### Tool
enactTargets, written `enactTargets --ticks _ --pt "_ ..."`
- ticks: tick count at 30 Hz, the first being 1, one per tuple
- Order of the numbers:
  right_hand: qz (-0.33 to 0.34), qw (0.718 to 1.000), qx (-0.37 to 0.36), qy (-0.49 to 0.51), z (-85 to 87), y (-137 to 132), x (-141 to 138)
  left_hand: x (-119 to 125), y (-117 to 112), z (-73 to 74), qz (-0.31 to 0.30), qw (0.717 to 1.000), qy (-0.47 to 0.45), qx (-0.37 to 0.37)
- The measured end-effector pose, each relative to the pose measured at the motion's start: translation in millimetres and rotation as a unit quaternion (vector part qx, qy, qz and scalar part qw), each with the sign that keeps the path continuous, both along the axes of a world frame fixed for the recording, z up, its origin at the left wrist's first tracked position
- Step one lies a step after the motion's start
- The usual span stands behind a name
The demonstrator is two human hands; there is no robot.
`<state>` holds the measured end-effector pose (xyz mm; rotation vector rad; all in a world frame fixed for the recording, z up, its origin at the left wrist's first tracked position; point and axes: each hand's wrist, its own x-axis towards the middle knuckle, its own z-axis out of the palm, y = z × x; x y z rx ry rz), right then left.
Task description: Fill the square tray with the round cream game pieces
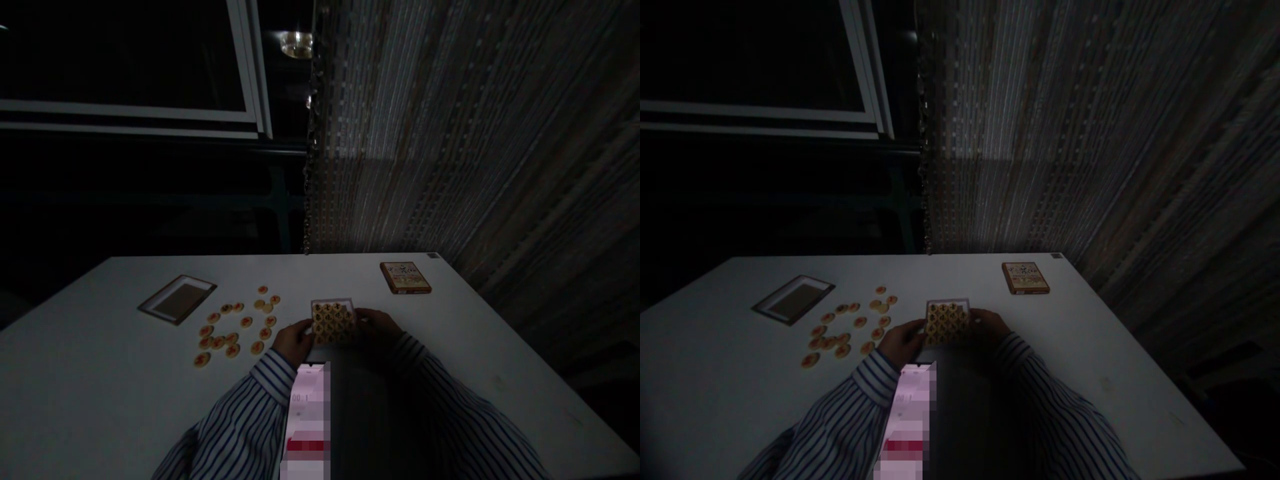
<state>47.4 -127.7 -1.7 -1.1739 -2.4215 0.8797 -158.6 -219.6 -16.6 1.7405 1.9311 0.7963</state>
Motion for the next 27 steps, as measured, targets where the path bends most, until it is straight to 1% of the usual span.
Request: enactTargets --ticks 6,10,15,18,23,27 --pt "0.004 1.000 0.006 -0.001 0.8 -1 -8 -4 -1 1.0 0.004 1.000 0.005 0.002" --pt "-0.005 1.000 0.018 -0.007 -1.4 0 -9 -4 -2 2.9 0.009 1.000 -0.004 -0.001" --pt "-0.007 1.000 0.006 -0.004 -3.3 0 -9 -4 -4 3.4 0.037 0.999 -0.021 -0.012" --pt "-0.035 0.999 0.010 -0.002 -7.1 -1 -8 -4 -4 -1.3 0.048 0.998 -0.042 0.002" --pt "-0.074 0.997 0.011 0.017 -19.0 -4 -6 -3 -4 -15.2 0.079 0.996 -0.044 0.026" --pt "-0.089 0.995 0.032 0.031 -28.2 -3 -4 -3 -5 -23.3 0.075 0.995 -0.050 0.045"
